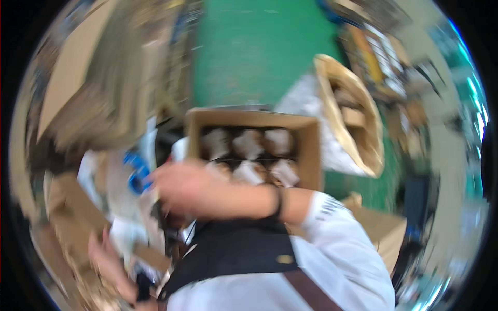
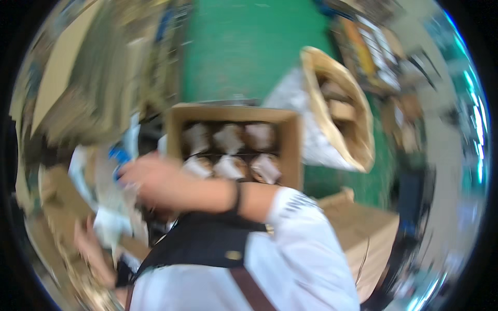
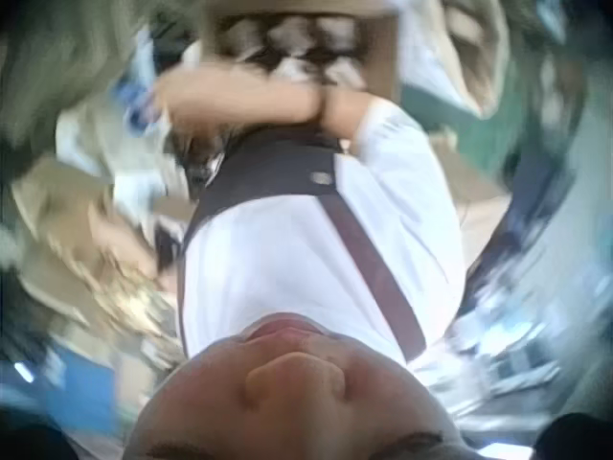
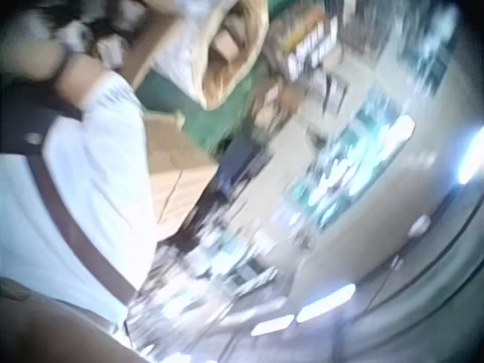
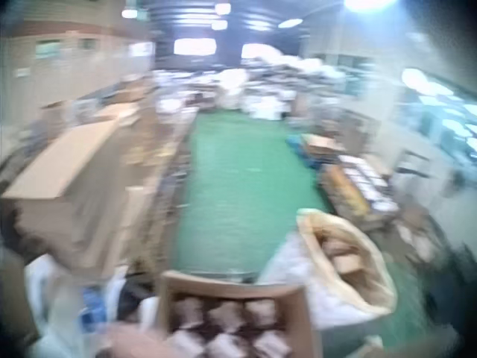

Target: Packing items into a cardboard box and sealing it with tape.

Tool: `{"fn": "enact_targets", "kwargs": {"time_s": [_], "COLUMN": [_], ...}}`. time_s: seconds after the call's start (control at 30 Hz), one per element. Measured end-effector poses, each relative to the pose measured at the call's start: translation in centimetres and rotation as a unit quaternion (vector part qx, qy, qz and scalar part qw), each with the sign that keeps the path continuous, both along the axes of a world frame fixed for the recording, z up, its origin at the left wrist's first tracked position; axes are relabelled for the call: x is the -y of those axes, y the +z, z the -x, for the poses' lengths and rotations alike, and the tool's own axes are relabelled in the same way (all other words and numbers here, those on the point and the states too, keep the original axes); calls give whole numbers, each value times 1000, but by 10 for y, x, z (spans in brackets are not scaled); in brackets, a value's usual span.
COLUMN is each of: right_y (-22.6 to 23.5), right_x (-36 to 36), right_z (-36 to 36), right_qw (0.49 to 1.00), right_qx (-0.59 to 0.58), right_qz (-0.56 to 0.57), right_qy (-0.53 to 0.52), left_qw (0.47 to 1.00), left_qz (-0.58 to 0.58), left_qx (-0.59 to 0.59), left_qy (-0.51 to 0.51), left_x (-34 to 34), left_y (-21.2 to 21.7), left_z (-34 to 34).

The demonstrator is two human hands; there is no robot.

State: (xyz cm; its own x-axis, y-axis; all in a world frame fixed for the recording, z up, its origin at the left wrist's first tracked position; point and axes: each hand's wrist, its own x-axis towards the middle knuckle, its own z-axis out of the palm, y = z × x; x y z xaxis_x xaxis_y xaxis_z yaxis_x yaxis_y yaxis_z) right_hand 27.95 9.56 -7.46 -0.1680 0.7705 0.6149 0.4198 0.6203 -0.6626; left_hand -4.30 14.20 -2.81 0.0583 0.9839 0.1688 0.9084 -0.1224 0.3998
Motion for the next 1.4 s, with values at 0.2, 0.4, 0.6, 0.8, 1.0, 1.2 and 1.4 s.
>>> {"fn": "enact_targets", "kwargs": {"time_s": [0.2, 0.4, 0.6, 0.8, 1.0, 1.2, 1.4], "right_y": [42, 51, -60, -97, 17, -1, -5], "right_x": [49, 182, 272, 211, 150, 81, 79], "right_z": [-9, -194, -384, -342, -167, -48, 17], "right_qw": [995, 907, 668, 807, 881, 866, 866], "right_qx": [70, -6, 132, -62, -281, -137, -131], "right_qz": [74, 131, 162, 294, 371, 446, 438], "right_qy": [2, -399, -714, -508, -83, 181, 204], "left_qw": [864, 842, 528, 587, 632, 538, 735], "left_qz": [40, 13, 444, 356, 164, 261, 333], "left_qx": [-142, 311, 134, 160, 314, 148, 253], "left_qy": [-480, -442, -711, -709, -690, -788, -534], "left_x": [38, 59, 21, 80, 125, 145, 53], "left_y": [85, 83, 116, 133, 156, 172, 99], "left_z": [-127, -169, -164, -122, -91, -74, -2]}}
